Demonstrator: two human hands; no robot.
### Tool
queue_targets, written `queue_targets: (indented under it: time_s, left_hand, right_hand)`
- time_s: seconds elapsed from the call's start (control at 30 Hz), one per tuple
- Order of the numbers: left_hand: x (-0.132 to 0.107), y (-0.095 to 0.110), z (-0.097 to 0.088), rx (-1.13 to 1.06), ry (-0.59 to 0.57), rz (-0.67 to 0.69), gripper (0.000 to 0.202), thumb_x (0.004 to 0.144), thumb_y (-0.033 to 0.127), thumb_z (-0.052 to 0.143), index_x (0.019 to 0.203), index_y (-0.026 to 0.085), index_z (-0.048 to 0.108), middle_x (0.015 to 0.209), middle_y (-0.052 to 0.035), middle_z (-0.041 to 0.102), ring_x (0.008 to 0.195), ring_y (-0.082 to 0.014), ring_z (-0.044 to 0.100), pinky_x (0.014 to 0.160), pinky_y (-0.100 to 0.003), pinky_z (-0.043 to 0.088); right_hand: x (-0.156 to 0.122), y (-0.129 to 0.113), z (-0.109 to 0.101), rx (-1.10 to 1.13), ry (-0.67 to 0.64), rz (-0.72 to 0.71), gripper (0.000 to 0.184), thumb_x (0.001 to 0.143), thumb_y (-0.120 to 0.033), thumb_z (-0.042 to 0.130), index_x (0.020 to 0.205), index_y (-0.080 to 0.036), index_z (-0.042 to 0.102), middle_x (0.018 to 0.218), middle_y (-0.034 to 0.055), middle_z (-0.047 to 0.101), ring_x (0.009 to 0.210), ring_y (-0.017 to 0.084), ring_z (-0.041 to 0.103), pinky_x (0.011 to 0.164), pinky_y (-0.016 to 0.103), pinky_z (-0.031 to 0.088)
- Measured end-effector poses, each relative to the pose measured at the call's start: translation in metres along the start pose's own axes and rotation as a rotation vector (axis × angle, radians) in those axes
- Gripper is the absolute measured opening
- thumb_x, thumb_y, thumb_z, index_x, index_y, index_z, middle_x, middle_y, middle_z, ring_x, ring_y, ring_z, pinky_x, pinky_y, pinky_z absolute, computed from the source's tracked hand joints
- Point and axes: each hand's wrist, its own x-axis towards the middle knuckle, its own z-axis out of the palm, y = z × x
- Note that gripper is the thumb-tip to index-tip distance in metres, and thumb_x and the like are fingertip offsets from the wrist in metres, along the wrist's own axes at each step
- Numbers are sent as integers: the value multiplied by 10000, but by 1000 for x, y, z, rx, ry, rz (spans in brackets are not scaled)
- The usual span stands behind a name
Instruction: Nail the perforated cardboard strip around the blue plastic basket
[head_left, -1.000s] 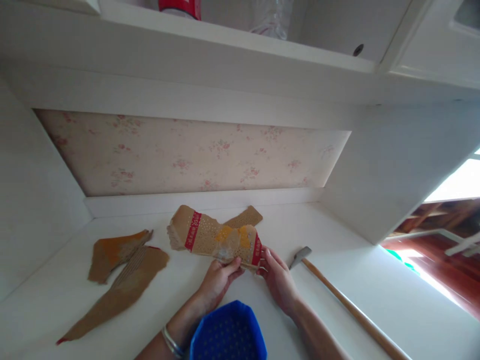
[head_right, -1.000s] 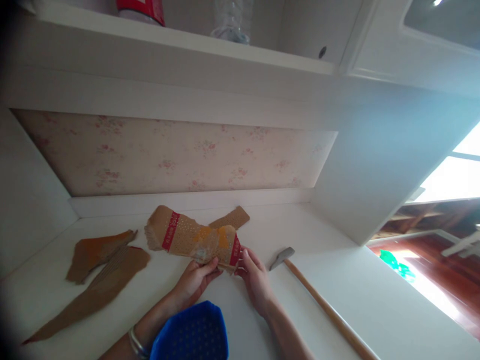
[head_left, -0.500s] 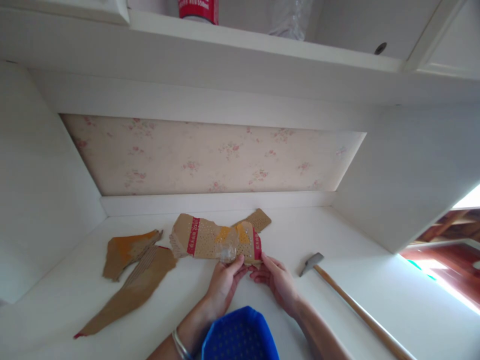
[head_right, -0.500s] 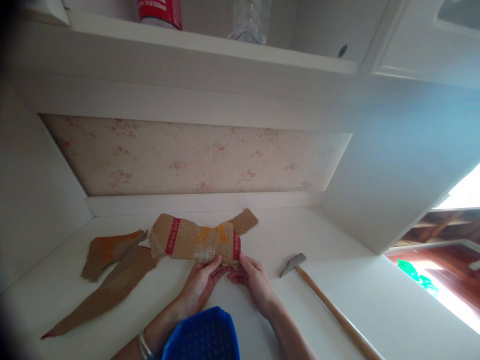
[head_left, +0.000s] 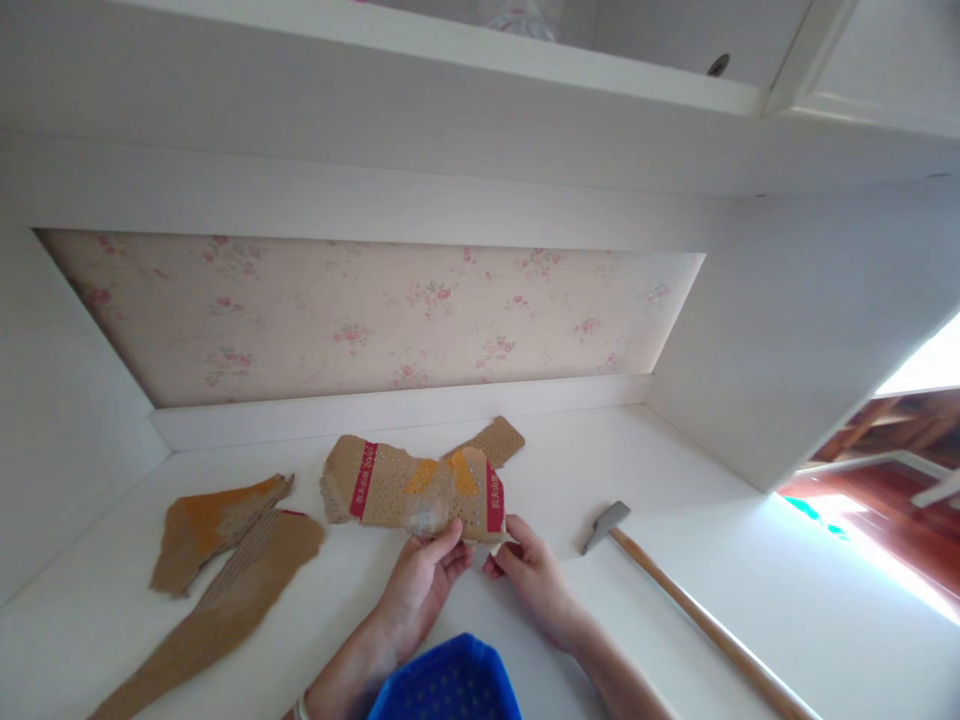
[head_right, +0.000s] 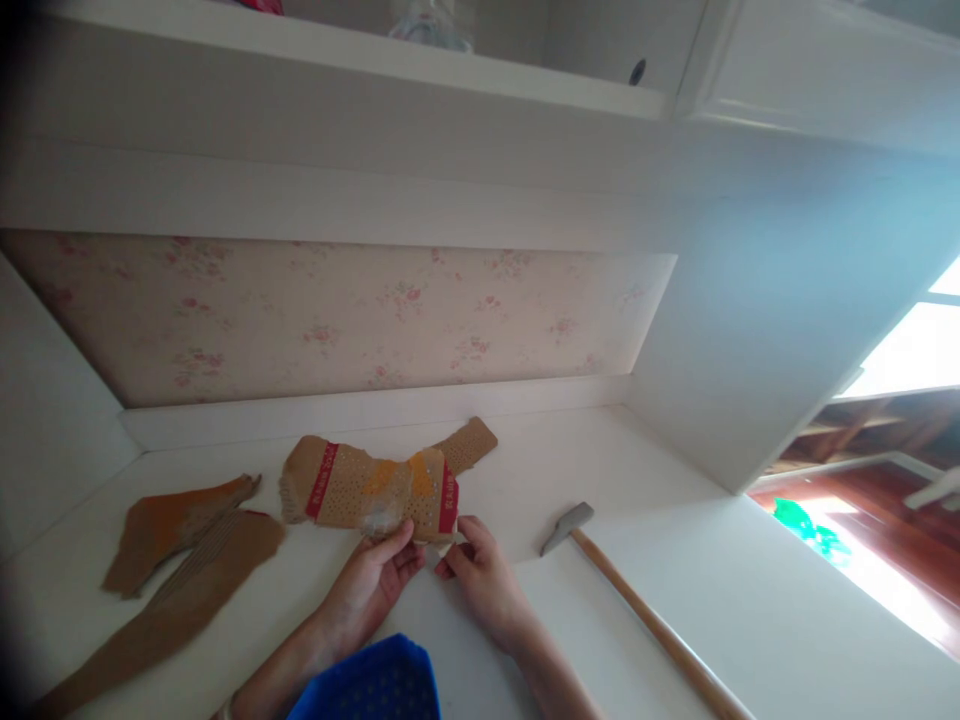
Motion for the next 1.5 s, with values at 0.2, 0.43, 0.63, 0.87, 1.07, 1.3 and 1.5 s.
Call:
queue_targets:
  time_s: [0.2,0.43,0.63,0.87,1.07,1.3,1.5]
  left_hand:
    - [-1,0,-4,41,-62,-27,153,753,168,797,858,105,705,842,-72,744,643,-109,657,631,-214,540]
    - [-1,-1,-5,25,-114,9,172,795,208,765,938,133,707,928,-67,742,715,-115,663,626,-211,530]
    - [-4,-1,-1,136,-134,8,188,766,229,791,873,86,734,869,-103,757,671,-122,674,680,-232,551]
    - [-7,-3,-3,167,-73,10,196,730,212,807,869,90,743,884,-119,766,724,-164,708,732,-272,573]
    - [-4,-6,-4,249,-106,18,276,688,250,834,873,64,749,795,-119,760,645,-160,688,652,-253,559]
    - [-4,-6,-5,178,-88,30,244,719,222,818,907,85,744,874,-112,754,690,-141,672,664,-243,549]
    - [-1,-3,-8,79,-62,8,167,711,181,823,832,113,730,803,-45,728,571,-80,600,563,-205,514]
  right_hand:
    - [-3,4,5,-255,4,-167,183,863,-173,580,903,-257,737,996,39,587,686,158,577,576,278,493]
    - [-4,9,4,-413,43,-219,219,920,-233,521,791,-233,698,939,56,570,698,171,557,525,262,469]
    - [-4,9,2,-413,48,-229,245,925,-231,509,726,-225,652,878,32,562,648,145,551,523,242,457]
    - [-6,11,2,-436,54,-167,245,846,-111,452,689,-209,613,618,-24,571,501,127,574,491,219,450]
    - [-7,16,0,-472,70,-159,238,796,-98,448,703,-191,646,611,-21,622,540,131,593,550,211,468]
    - [-5,16,0,-475,120,-124,219,871,-160,459,923,-198,669,598,-34,633,517,138,601,518,211,473]
    - [-4,13,-1,-534,165,-179,240,909,-221,487,925,-216,726,798,15,625,572,129,568,509,213,440]
